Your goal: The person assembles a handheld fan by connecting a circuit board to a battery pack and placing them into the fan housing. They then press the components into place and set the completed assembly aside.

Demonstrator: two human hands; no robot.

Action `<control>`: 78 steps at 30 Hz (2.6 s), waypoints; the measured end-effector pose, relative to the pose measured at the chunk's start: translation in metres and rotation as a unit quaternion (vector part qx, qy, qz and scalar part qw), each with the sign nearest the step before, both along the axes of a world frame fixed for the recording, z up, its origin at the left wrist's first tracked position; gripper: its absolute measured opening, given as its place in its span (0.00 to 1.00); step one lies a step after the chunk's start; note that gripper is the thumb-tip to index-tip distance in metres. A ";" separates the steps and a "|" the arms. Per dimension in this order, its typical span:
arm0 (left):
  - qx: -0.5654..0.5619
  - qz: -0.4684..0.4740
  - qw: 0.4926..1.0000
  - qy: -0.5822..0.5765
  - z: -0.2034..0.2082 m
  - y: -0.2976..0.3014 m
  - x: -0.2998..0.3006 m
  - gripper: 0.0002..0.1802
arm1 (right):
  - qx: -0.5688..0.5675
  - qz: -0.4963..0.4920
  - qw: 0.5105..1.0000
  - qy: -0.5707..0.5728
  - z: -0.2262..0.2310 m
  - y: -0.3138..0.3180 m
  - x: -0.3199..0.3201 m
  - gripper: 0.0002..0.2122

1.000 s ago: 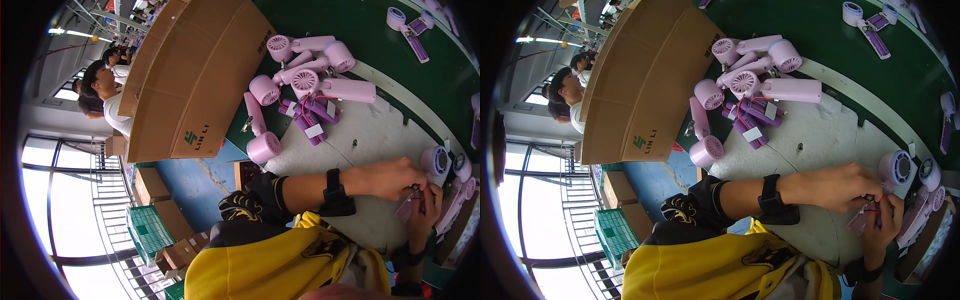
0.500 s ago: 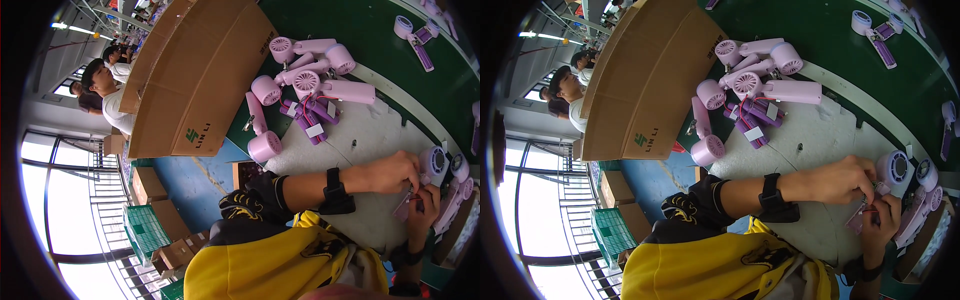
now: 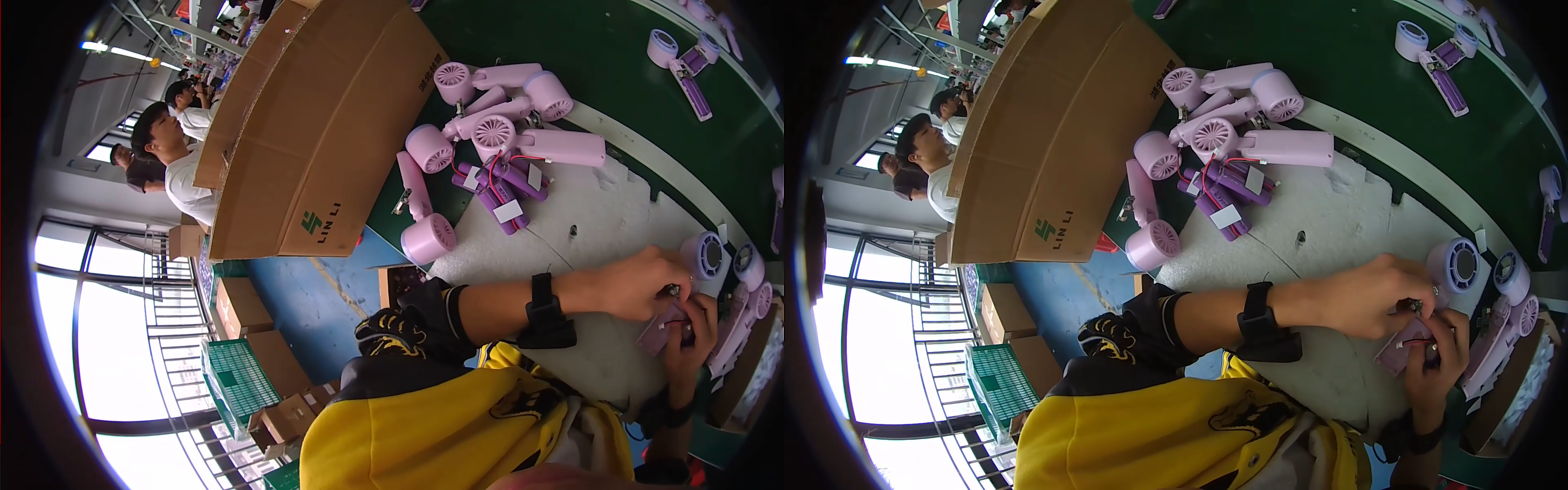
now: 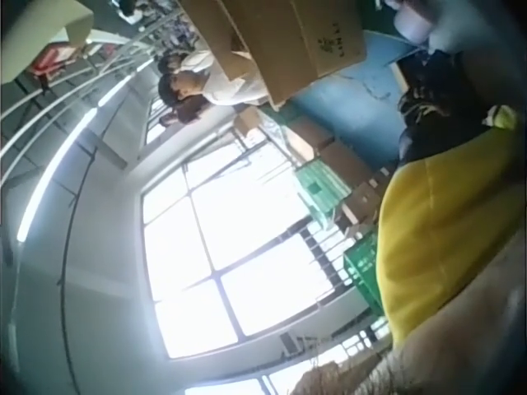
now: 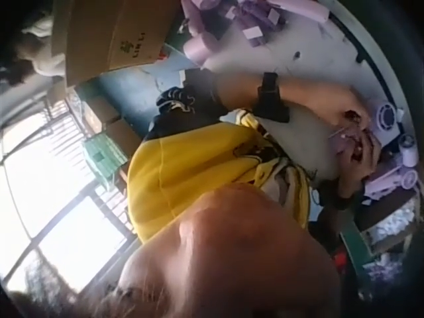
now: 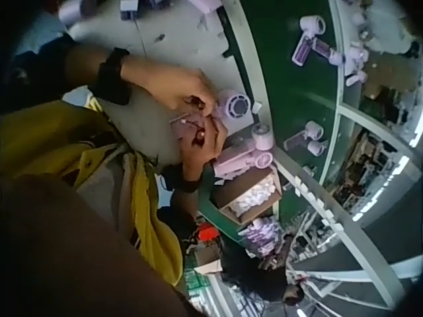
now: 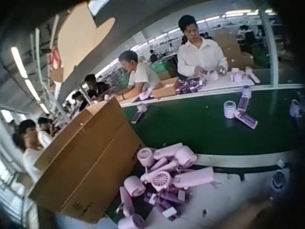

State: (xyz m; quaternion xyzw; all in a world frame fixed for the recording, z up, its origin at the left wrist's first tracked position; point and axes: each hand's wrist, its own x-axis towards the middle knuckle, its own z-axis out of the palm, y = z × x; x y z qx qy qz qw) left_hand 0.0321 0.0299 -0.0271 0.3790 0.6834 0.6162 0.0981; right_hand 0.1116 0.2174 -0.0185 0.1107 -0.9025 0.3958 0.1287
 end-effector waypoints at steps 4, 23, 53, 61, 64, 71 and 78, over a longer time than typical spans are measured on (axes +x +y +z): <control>-0.002 -0.008 0.999 -0.032 0.004 -0.001 -0.002 0.10 | 0.017 0.035 0.999 0.024 -0.006 0.021 0.003 0.12; -0.057 -0.038 0.979 -0.192 0.016 -0.037 -0.003 0.14 | 0.008 -0.056 0.994 0.088 -0.001 -0.034 0.002 0.12; -0.057 -0.068 0.947 -0.309 0.024 -0.045 -0.015 0.08 | -0.030 0.028 0.999 0.034 0.012 -0.035 -0.010 0.09; -0.040 -0.119 0.941 -0.315 0.031 -0.053 -0.018 0.12 | -0.096 0.037 0.995 0.009 0.008 -0.038 -0.009 0.09; -0.024 -0.132 0.931 -0.339 0.031 -0.052 -0.019 0.16 | -0.089 0.043 0.995 0.029 0.008 -0.037 -0.007 0.09; -0.003 -0.118 0.927 -0.355 0.027 -0.052 -0.022 0.19 | 0.002 0.053 0.985 0.164 0.005 -0.036 -0.007 0.12; -0.014 -0.086 0.932 -0.351 0.030 -0.048 -0.021 0.18 | 0.082 0.048 0.970 0.224 0.009 -0.031 -0.010 0.14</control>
